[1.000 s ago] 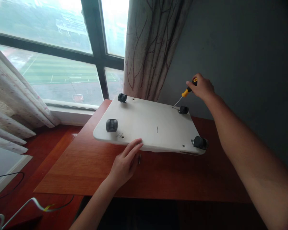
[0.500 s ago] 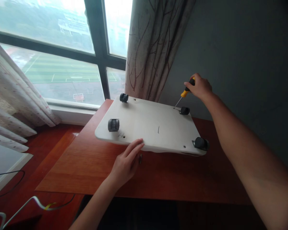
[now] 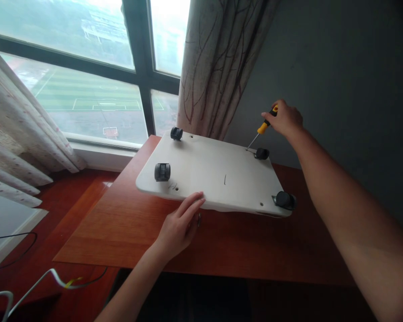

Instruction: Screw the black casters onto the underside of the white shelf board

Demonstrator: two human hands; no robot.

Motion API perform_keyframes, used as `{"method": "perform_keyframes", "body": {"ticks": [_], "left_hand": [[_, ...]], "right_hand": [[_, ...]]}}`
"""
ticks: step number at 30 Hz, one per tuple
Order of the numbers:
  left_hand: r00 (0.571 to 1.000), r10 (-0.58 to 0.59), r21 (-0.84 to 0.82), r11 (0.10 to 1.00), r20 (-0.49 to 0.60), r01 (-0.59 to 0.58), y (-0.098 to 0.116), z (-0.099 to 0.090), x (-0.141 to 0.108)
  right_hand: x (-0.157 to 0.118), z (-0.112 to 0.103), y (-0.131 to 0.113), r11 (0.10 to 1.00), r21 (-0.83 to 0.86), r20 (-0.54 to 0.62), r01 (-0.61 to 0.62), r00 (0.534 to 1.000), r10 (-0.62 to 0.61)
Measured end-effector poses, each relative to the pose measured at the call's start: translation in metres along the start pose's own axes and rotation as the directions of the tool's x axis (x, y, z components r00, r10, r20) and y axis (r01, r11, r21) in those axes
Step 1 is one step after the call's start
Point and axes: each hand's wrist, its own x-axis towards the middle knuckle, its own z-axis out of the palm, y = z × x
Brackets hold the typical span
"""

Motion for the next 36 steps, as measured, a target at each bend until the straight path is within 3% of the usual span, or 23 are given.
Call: {"method": "perform_keyframes", "body": {"ticks": [3,9,16,18,24,29,36], "left_hand": [[1.0,-0.007,-0.005,1.0,0.006,0.007,0.0,0.0,0.0],[1.0,-0.001,0.0,1.0,0.002,0.001,0.001,0.0,0.0],[1.0,0.002,0.006,1.0,0.004,-0.002,0.0,-0.001,0.0],[1.0,0.007,0.008,1.0,0.003,-0.007,0.0,-0.001,0.0],[1.0,0.002,0.011,1.0,0.003,-0.002,0.0,0.0,0.0],[1.0,0.003,0.011,1.0,0.003,-0.003,0.0,0.0,0.0],[1.0,0.009,0.01,1.0,0.002,-0.009,-0.001,0.0,0.0]], "right_hand": [[-0.003,-0.001,0.0,0.999,-0.001,0.012,-0.036,0.999,0.036],[0.003,-0.002,0.004,0.942,0.336,0.211,-0.016,0.976,-0.058],[-0.008,-0.005,0.006,0.992,0.123,-0.005,-0.013,1.0,0.013],[-0.009,-0.006,0.006,0.994,0.105,0.002,-0.017,1.0,0.017],[-0.004,-0.009,0.006,0.956,0.293,0.194,-0.027,0.981,-0.032],[-0.005,-0.01,0.008,0.975,0.223,0.106,-0.003,0.994,-0.022],[-0.009,-0.01,-0.002,0.998,-0.036,-0.011,0.045,0.999,-0.046]]}}
